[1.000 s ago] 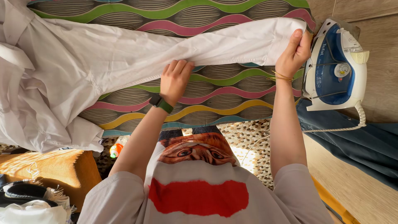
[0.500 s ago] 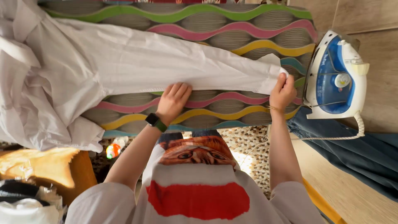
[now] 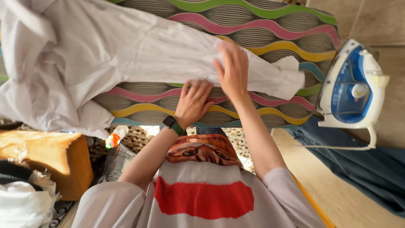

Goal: The person irons a blue garment on an ironing board, then lifts it off and sets it aside. They lay a white shirt on the board, smooth it with their hands, and iron its body and sleeves section by section, repositioning the shirt as they work.

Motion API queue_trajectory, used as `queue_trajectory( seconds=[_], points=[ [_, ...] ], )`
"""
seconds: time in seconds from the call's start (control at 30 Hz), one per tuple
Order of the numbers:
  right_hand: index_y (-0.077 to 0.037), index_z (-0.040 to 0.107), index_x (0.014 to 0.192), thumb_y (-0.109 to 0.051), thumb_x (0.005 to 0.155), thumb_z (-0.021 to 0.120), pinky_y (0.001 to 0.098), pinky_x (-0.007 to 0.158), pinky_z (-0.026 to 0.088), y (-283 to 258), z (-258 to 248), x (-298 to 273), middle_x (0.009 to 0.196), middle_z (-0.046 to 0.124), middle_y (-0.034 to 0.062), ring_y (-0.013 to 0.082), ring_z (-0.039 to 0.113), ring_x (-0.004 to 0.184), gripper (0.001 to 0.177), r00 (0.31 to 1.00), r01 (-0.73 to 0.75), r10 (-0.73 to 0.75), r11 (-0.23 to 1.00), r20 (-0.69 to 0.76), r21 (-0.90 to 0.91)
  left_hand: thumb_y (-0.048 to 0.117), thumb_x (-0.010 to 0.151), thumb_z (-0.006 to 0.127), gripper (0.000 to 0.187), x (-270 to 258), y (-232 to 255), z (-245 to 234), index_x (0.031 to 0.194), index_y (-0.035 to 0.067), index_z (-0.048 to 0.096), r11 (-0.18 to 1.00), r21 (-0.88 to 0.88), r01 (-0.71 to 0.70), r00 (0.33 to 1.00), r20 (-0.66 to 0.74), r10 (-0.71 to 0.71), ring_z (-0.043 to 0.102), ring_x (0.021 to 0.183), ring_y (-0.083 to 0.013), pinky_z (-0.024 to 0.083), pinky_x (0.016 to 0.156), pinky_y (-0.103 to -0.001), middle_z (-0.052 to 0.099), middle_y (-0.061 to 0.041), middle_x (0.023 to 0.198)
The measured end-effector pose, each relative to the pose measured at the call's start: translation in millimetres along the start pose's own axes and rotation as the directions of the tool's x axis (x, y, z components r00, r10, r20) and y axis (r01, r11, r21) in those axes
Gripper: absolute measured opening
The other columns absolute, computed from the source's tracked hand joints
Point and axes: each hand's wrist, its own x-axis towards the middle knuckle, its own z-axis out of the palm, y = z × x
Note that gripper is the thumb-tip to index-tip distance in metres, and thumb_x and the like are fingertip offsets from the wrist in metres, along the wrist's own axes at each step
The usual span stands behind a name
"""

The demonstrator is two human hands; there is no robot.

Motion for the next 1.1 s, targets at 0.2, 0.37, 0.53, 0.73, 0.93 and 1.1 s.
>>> queue_trajectory(
  seconds=[0.2,0.37,0.53,0.73,0.93,1.1],
  points=[
    [-0.011,0.068,0.109,-0.042,0.108,0.064,0.0477,0.077,0.05,42,59,67,0.088,0.073,0.0071,0.0323,0.069,0.087,0.031,0.783,-0.591,0.552,0.804,0.285,0.066,0.065,0.093,0.059,0.089,-11,-13,-19,0.16,0.013,0.033,0.993,0.012,0.119,0.993,0.023,-0.12,0.017,0.155,-0.0345,0.014,0.125,-0.056,0.025,-0.013,0.167],
    [-0.004,0.066,0.099,-0.03,0.104,0.07,0.0418,0.065,0.05,52,56,88,0.083,0.067,0.0104,0.033,0.063,0.073,0.026,0.906,-0.215,-0.031,0.824,0.421,0.524,0.067,0.093,0.057,0.095,-12,-18,-13,0.163,0.01,0.026,0.989,-0.055,0.135,0.989,0.076,-0.131,0.013,0.159,-0.0326,0.014,0.128,-0.051,0.018,-0.013,0.171],
    [-0.01,0.065,0.094,-0.033,0.109,0.076,0.04,0.058,0.047,47,58,91,0.079,0.069,0.004,0.0269,0.067,0.069,0.03,0.983,0.011,-0.047,0.981,0.18,0.195,0.067,0.094,0.057,0.093,-16,-17,-15,0.163,0.012,0.028,0.987,-0.071,0.145,0.989,0.05,-0.141,0.014,0.159,-0.0308,0.016,0.13,-0.048,0.019,-0.011,0.171],
    [-0.008,0.064,0.099,-0.035,0.106,0.074,0.0431,0.076,0.049,-4,57,69,0.094,0.068,0.0065,0.029,0.065,0.088,0.03,1.0,0.003,-0.003,0.997,-0.007,0.071,0.066,0.094,0.058,0.092,-17,-16,-14,0.163,0.013,0.028,0.986,-0.085,0.141,0.989,0.047,-0.137,0.015,0.159,-0.0307,0.016,0.13,-0.047,0.021,-0.011,0.171],
    [-0.008,0.046,0.154,-0.044,0.112,0.049,0.0565,0.127,0.022,-57,73,1,0.161,0.044,0.0151,0.0378,0.037,0.153,0.055,0.975,-0.097,0.045,0.968,0.219,0.232,0.064,0.094,0.06,0.093,-20,-45,-35,0.161,0.008,0.029,0.979,-0.07,0.192,0.976,0.118,-0.183,0.019,0.159,-0.0301,0.02,0.13,-0.048,0.025,-0.013,0.169],
    [-0.01,0.027,0.167,-0.065,0.106,0.041,0.0623,0.13,0.004,-60,84,-8,0.174,0.021,0.0131,0.0379,0.012,0.162,0.083,0.92,-0.157,0.178,0.984,0.35,-0.087,0.06,0.089,0.067,0.098,-54,-98,-77,0.161,0.006,0.028,0.948,-0.025,0.316,0.947,-0.045,-0.317,0.025,0.155,-0.0312,0.023,0.124,-0.052,0.03,-0.016,0.167]
  ],
)
